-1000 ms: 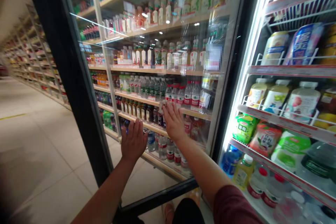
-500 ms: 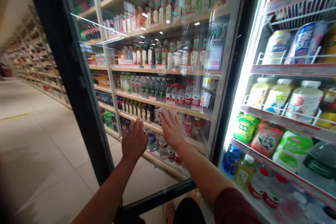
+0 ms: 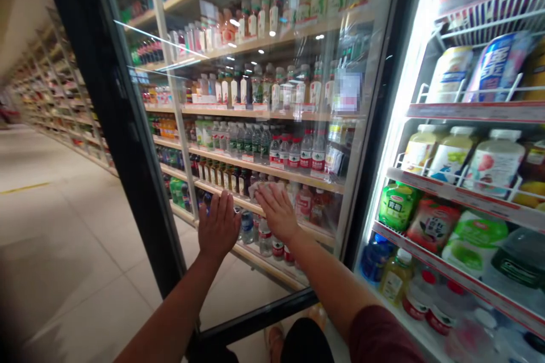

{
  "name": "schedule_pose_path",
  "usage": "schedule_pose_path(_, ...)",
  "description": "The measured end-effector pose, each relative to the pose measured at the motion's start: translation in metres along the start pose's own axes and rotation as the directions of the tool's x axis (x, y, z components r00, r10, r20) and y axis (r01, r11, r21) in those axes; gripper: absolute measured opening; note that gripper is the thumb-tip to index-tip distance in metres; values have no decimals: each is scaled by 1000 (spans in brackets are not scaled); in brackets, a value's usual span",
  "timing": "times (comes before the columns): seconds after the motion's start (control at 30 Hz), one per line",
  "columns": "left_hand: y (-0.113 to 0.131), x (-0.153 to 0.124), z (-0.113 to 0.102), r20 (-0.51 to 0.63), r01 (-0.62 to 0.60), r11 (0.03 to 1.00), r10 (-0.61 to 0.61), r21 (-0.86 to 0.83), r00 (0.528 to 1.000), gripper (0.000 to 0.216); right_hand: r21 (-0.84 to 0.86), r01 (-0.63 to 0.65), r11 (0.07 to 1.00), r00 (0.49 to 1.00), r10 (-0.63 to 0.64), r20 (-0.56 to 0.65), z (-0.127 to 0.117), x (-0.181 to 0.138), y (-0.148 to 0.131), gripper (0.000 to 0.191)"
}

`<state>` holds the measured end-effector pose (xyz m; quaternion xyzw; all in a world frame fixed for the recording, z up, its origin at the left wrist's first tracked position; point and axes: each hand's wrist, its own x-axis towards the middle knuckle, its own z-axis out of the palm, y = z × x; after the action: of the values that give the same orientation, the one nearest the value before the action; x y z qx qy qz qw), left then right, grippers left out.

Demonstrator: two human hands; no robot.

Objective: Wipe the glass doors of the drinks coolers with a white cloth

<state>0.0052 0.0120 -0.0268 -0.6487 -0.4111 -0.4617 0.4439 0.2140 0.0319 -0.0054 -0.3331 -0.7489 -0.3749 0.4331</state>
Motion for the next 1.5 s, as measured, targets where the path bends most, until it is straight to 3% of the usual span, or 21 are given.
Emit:
schedule_pose_path(0.07, 0, 1, 0, -5, -8, 1000, 8, 11, 1000, 73, 11, 46, 999, 999, -46, 12, -2, 1, 3, 59)
schedule_pose_path(0.27, 0, 3, -2, -19, -31, 999, 32, 40, 999, 75, -10, -193, 981, 965, 188, -183, -9, 14, 14, 61)
schedule_pose_path(0.43, -1, 0, 0, -4, -11, 1000, 11, 14, 1000, 73, -21, 17, 1000, 999, -17, -40, -6, -9, 6, 58)
schedule_pose_path(0.5, -1, 0, 1, -10, -14, 1000, 14, 24, 1000, 71, -11, 34, 999, 999, -34, -19, -7, -11, 10, 59)
schedule_pose_path(0.63, -1, 0, 1, -29, -21, 1000, 21, 10, 999, 72, -11, -160, 987, 978, 157, -140, -9, -1, 22, 62)
schedule_pose_path(0.7, -1, 0, 1, -25, -21, 1000, 22, 13, 999, 73, -16, -198, 980, 966, 193, -170, -9, 0, 21, 63)
schedule_pose_path(0.9, -1, 1, -1, -29, -37, 998, 39, 56, 999, 73, -22, 29, 999, 999, -29, -30, -9, -15, 14, 59)
schedule_pose_path(1.1, 0, 1, -1, -18, -23, 999, 24, 22, 1000, 74, -17, -179, 984, 975, 175, -138, -8, -8, 17, 61)
schedule_pose_path(1.3, 0, 0, -1, -14, -36, 998, 37, 54, 999, 74, -21, 64, 998, 998, -64, 5, -9, -21, 5, 53)
schedule_pose_path(1.5, 1, 1, -2, -8, -16, 999, 16, 33, 1000, 74, -43, -156, 987, 977, 148, -157, -11, -9, 19, 57)
